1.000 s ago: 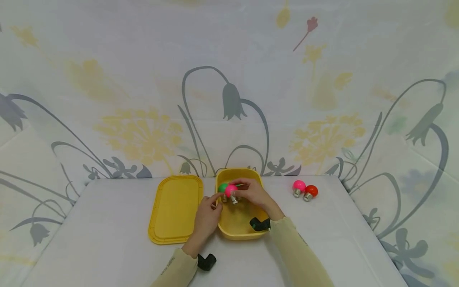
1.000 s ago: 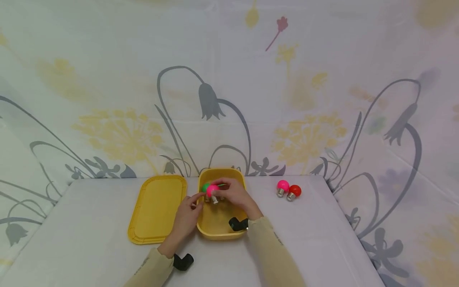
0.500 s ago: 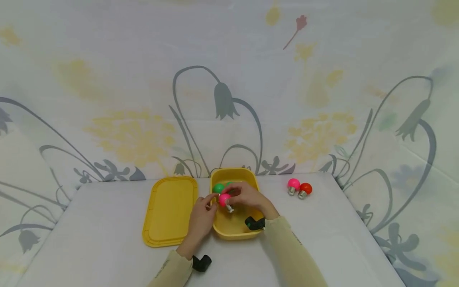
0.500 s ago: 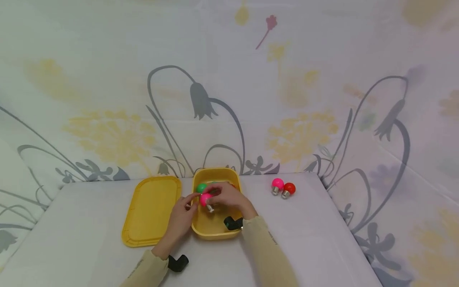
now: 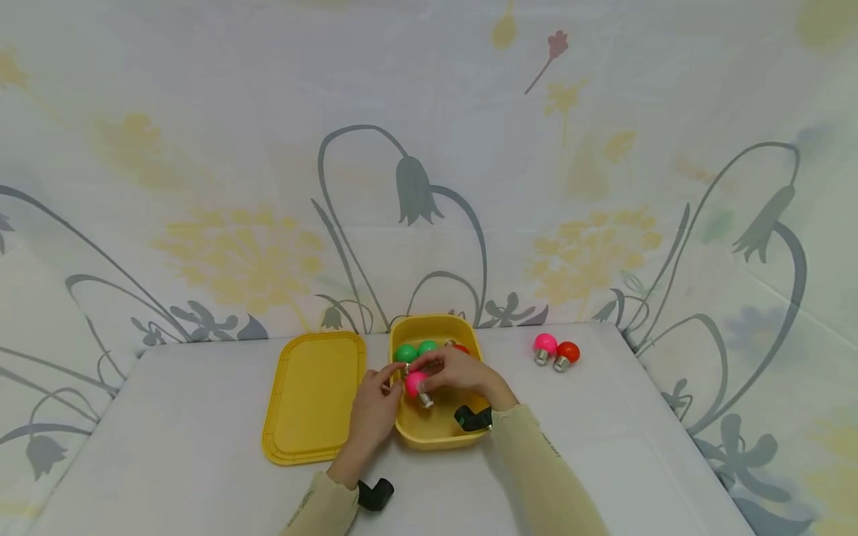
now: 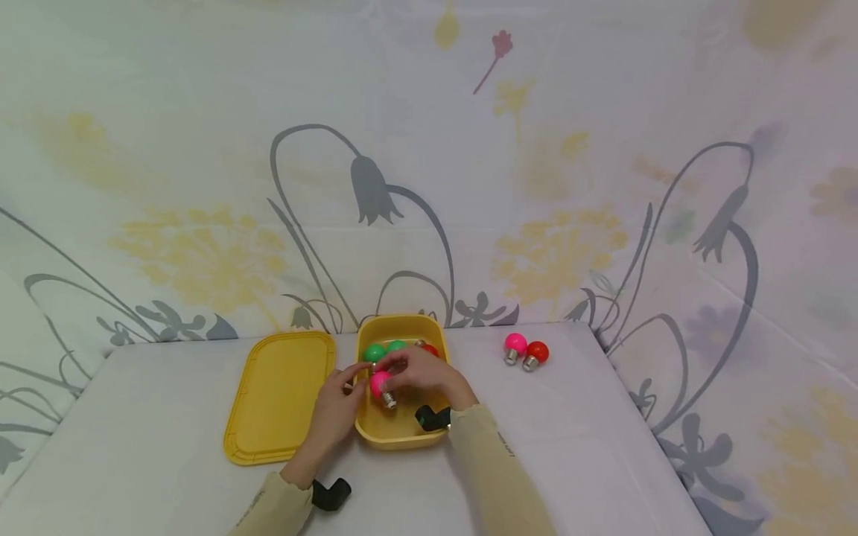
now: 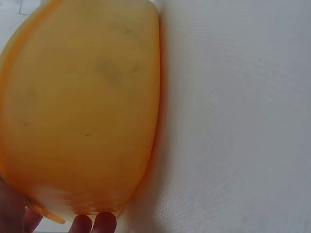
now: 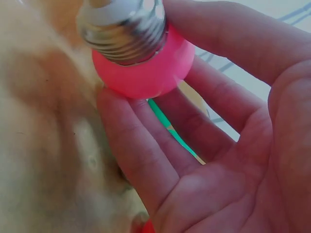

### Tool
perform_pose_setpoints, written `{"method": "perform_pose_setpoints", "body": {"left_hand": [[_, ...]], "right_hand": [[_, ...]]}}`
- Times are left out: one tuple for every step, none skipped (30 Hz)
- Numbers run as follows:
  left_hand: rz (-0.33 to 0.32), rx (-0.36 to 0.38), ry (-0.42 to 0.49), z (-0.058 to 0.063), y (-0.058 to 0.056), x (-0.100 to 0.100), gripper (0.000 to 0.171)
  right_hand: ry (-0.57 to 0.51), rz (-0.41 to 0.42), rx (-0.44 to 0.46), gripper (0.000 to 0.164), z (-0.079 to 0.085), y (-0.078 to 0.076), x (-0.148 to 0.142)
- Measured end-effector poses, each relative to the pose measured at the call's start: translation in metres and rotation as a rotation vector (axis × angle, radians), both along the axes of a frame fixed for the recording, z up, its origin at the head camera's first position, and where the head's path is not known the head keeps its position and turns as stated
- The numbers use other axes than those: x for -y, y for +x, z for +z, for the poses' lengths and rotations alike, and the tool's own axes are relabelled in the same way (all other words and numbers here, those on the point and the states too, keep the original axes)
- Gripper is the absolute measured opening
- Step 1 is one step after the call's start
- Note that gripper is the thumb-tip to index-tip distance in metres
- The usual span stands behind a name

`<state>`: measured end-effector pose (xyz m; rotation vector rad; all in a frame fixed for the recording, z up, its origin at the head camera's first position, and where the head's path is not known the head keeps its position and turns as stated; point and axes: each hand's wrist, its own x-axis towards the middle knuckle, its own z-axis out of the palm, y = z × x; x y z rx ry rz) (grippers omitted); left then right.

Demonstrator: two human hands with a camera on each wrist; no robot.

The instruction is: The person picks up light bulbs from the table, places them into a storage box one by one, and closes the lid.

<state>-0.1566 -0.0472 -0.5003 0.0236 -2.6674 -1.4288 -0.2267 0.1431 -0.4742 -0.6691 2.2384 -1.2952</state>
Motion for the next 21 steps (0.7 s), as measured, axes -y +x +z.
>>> {"method": "perform_pose_setpoints", "body": {"left_hand": [[-0.001, -0.002, 0.0, 0.0, 0.0001, 0.0001, 0.029], [-0.002, -0.005, -0.001, 0.0, 0.0002, 0.0002, 0.029], [-0.003, -0.006, 0.0, 0.0, 0.0003, 0.0003, 0.03], [-0.003, -0.006, -0.001, 0.0002, 0.0005, 0.0004, 0.03], [-0.004, -0.007, -0.002, 0.0005, 0.0007, 0.0004, 0.03], [-0.006, -0.006, -0.002, 0.0007, 0.0008, 0.0004, 0.03], [-0.007, -0.006, -0.003, 0.001, 0.0009, 0.0005, 0.03], [-0.007, -0.004, -0.001, 0.0012, 0.0011, 0.0006, 0.03], [-0.008, -0.002, -0.001, 0.0013, 0.0012, 0.0006, 0.03], [-0.008, -0.001, -0.002, 0.0014, 0.0013, 0.0006, 0.03], [-0.009, -0.001, -0.002, 0.0014, 0.0013, 0.0006, 0.03], [-0.009, 0.0, -0.003, 0.0015, 0.0013, 0.0006, 0.03], [-0.01, -0.001, -0.004, 0.0014, 0.0014, 0.0007, 0.03], [-0.01, -0.002, -0.005, 0.0014, 0.0014, 0.0007, 0.029], [-0.011, -0.003, -0.005, 0.0013, 0.0014, 0.0007, 0.029], [-0.012, -0.003, -0.005, 0.0013, 0.0015, 0.0008, 0.029], [-0.013, -0.004, -0.003, 0.0013, 0.0015, 0.0008, 0.029], [-0.014, -0.005, -0.001, 0.0013, 0.0015, 0.0009, 0.029], [-0.015, -0.006, 0.0, 0.0013, 0.0016, 0.001, 0.029], [-0.015, -0.006, 0.003, 0.0013, 0.0017, 0.0011, 0.029], [-0.016, -0.006, 0.005, 0.0014, 0.0017, 0.0011, 0.029]], "right_hand": [[0.001, 0.006, 0.006, 0.034, 0.0001, 0.0003, 0.0], [-0.001, 0.012, 0.009, 0.034, -0.0001, 0.0007, 0.0001], [-0.003, 0.017, 0.014, 0.035, -0.0004, 0.0007, 0.0001], [-0.006, 0.023, 0.018, 0.035, -0.0004, 0.0009, 0.0], [-0.009, 0.025, 0.022, 0.034, -0.0004, 0.001, 0.0], [-0.01, 0.024, 0.026, 0.034, -0.0004, 0.0011, 0.0002], [-0.009, 0.023, 0.03, 0.034, -0.0002, 0.0013, 0.0004], [-0.009, 0.023, 0.031, 0.034, 0.0, 0.0014, 0.0006], [-0.008, 0.023, 0.032, 0.034, 0.0, 0.0014, 0.0008], [-0.009, 0.023, 0.033, 0.034, 0.0, 0.0013, 0.0009], [-0.008, 0.023, 0.033, 0.034, -0.0001, 0.0012, 0.001], [-0.007, 0.024, 0.031, 0.033, -0.0004, 0.0009, 0.0009], [-0.007, 0.027, 0.028, 0.033, -0.0007, 0.0005, 0.0008], [-0.006, 0.031, 0.027, 0.033, -0.0008, 0.0004, 0.0008], [-0.008, 0.035, 0.029, 0.032, -0.001, 0.0003, 0.0008], [-0.01, 0.041, 0.031, 0.032, -0.0011, 0.0002, 0.0007], [-0.011, 0.047, 0.033, 0.032, -0.0012, 0.0001, 0.0007], [-0.015, 0.055, 0.038, 0.032, -0.0012, 0.0001, 0.0006], [-0.017, 0.062, 0.042, 0.032, -0.001, 0.0003, 0.0007], [-0.019, 0.067, 0.049, 0.032, -0.0005, 0.0007, 0.001], [-0.021, 0.071, 0.053, 0.032, -0.0001, 0.0008, 0.0011]]}}
